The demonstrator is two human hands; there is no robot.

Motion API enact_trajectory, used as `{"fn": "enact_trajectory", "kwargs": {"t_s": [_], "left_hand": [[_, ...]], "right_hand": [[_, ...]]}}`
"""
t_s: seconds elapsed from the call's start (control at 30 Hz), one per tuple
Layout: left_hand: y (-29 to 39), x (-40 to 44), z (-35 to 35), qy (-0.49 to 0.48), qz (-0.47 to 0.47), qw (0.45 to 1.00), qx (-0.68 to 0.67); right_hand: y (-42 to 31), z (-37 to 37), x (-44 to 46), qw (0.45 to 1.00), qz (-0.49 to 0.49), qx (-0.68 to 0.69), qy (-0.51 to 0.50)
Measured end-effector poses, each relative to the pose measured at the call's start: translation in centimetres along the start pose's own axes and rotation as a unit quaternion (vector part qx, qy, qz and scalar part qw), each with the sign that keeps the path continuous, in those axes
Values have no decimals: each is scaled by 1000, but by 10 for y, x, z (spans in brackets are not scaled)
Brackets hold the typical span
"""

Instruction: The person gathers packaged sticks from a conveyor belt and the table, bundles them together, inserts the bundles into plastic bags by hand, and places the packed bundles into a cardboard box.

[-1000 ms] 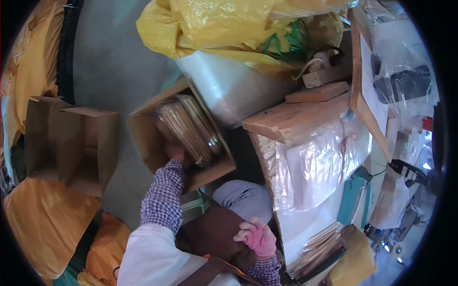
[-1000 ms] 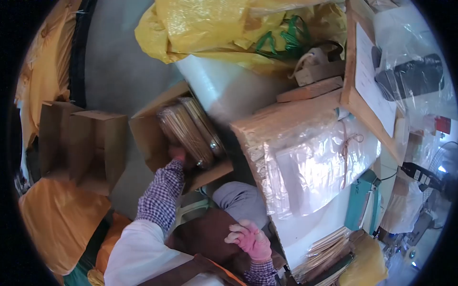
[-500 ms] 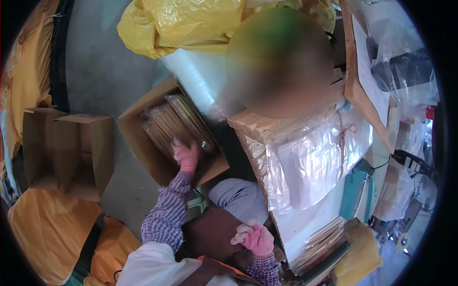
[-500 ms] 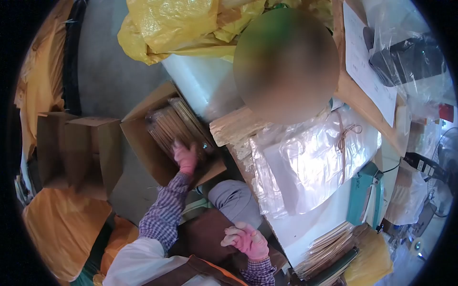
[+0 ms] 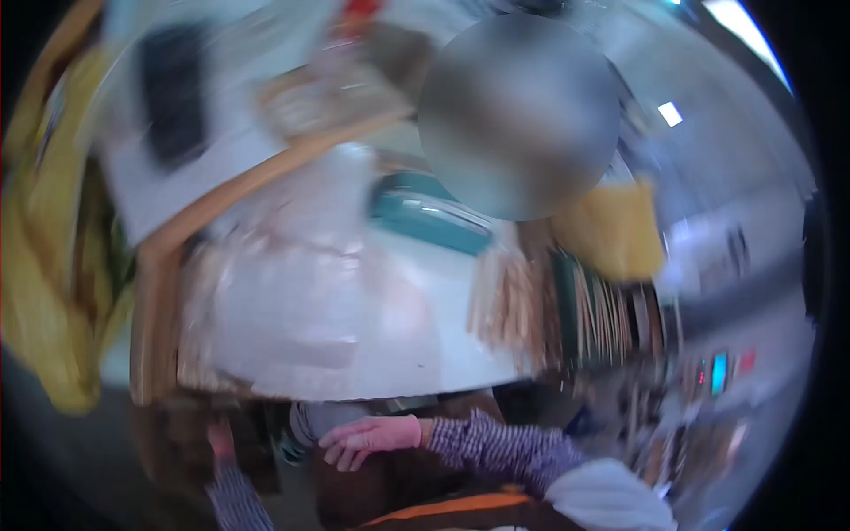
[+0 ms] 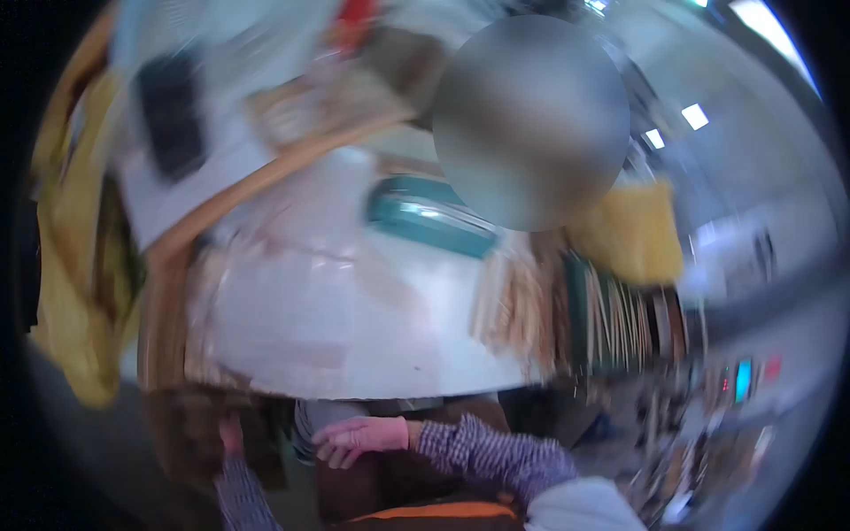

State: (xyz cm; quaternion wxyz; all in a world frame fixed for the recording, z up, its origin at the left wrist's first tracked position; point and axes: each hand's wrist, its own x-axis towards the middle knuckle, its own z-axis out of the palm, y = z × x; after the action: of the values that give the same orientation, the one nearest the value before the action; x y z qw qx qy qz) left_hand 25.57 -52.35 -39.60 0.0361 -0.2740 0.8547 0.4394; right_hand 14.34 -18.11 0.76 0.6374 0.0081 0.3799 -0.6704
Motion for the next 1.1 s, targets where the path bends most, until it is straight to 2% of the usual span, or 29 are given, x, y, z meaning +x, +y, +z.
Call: {"fn": "enact_trajectory", "kwargs": {"t_s": [0.03,0.07,0.1,0.13,0.17,0.2,0.23,0.3,0.33,0.4,0.53,0.6,0.7,0.9,1.1], "left_hand": [[36,-12,-41,-52,-121,953,-271],[73,-13,-64,-115,-50,979,-161],[106,-36,-85,26,206,977,-53],[175,-64,-117,-30,141,988,-56],[290,-113,-142,-51,-8,983,-175],[345,-150,-146,-55,114,981,-147],[389,-175,-152,-95,174,961,-195],[473,-239,-156,-192,196,918,-288],[506,-268,-152,-246,291,877,-292],[553,-314,-147,-383,378,791,-291],[637,-401,-111,-565,521,587,-254],[667,-440,-95,-621,562,493,-235],[701,-473,-83,-658,611,384,-215],[728,-493,-80,-674,641,299,-216],[745,-491,-72,-684,639,283,-211]], "right_hand": [[-7,4,-11,990,-10,-137,-17],[-12,2,-25,971,38,-236,15],[-20,-4,-36,933,48,-355,7],[-30,-4,-48,901,45,-430,15],[-44,3,-63,871,18,-490,36],[-55,3,-74,838,-19,-542,60],[-73,11,-84,806,-59,-582,89],[-114,29,-108,731,-148,-647,158],[-132,36,-120,697,-185,-665,192],[-157,45,-152,636,-256,-684,249],[-189,38,-204,533,-349,-695,333],[-191,30,-234,506,-372,-688,364],[-197,24,-246,482,-397,-683,379],[-217,30,-232,457,-398,-707,365],[-243,42,-257,398,-422,-718,384]]}}
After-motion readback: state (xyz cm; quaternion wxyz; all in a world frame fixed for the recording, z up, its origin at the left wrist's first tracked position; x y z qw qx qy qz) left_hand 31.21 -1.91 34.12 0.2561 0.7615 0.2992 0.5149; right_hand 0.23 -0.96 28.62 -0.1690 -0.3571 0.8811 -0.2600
